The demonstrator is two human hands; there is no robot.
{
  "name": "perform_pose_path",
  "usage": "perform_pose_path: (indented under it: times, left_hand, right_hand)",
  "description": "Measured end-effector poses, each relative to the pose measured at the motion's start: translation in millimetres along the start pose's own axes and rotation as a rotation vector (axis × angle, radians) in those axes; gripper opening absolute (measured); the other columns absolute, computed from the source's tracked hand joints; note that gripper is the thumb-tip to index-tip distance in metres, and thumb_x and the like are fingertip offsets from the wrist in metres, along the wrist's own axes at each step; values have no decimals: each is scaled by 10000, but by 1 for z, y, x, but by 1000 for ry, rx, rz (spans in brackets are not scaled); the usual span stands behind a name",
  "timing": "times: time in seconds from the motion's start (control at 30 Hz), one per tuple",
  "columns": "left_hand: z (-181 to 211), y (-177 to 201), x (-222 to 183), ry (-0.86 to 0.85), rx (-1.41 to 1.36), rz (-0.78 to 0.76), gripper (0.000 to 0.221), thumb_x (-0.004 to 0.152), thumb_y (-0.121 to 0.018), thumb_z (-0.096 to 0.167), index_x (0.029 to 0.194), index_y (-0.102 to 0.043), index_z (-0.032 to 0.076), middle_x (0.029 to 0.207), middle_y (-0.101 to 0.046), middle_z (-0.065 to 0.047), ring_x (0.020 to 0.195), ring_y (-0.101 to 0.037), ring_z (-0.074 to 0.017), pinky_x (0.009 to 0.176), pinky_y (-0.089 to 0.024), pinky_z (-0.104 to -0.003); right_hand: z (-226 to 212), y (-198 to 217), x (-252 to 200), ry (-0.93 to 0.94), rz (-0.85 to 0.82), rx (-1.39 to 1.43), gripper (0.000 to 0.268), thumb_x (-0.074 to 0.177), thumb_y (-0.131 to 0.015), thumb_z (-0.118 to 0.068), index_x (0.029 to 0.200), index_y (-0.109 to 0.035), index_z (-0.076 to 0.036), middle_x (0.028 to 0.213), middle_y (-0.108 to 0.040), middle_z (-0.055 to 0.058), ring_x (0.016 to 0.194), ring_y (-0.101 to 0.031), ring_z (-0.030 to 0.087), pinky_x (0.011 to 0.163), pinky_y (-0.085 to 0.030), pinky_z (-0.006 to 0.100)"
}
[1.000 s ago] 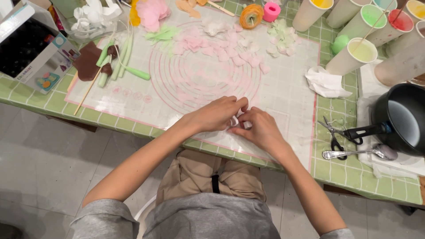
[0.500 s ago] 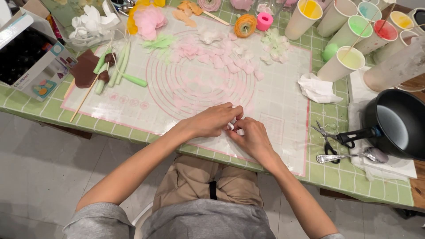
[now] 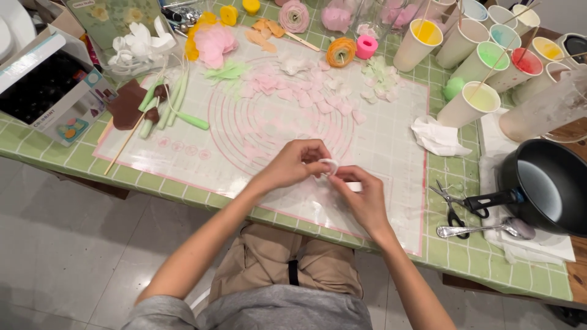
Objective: The person is crafting decorative wax flowers by hand-molding individual petals and assembling them.
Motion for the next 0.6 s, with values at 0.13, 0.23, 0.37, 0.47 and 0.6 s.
perform_pose_path:
  times: [0.13,0.23,0.37,0.47,0.6]
  left_hand:
    - [17,-27,-3,54,-209,66,156,941,-713,78,1064,-640,15,820,-717,-20,771,-692,-83,665,-570,-258]
    - [21,-43,-4,63,-260,65,173,962,-686,78,1112,-628,14,786,-683,-33,787,-716,-98,647,-596,-264]
    - [20,-57,0,81,-378,15,137,994,-666,73,1098,-625,-6,826,-719,-74,776,-723,-122,649,-601,-282]
    - [16,-68,1,94,-453,-28,113,999,-653,63,1081,-619,-8,842,-743,-95,760,-727,-131,646,-602,-285]
    - [28,-77,2,154,-411,-59,74,993,-634,31,1053,-619,-9,804,-740,-112,694,-721,-136,599,-567,-269]
  right_hand:
    - [9,7,-11,105,202,-4,214,917,-768,-110,1101,-760,-2,948,-783,59,880,-719,97,770,-562,234]
    - [4,18,-20,173,269,80,234,941,-747,-76,1161,-745,4,1021,-778,65,930,-712,106,811,-559,234]
    - [1,34,-30,239,234,124,251,932,-742,-20,1182,-745,-2,1069,-763,93,943,-711,128,832,-552,236]
    - [7,44,-36,275,192,153,293,887,-758,22,1178,-747,-11,1061,-738,81,939,-691,126,818,-548,234]
    - [28,54,-40,272,216,125,278,834,-802,67,1096,-793,-25,936,-631,38,875,-601,117,751,-504,232]
Point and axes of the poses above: each hand's wrist, its own x-axis towards the middle knuckle, its own y-axis out of the back of the hand, z = x × y, the point moved 1 cm from there along x, towards the middle knuckle
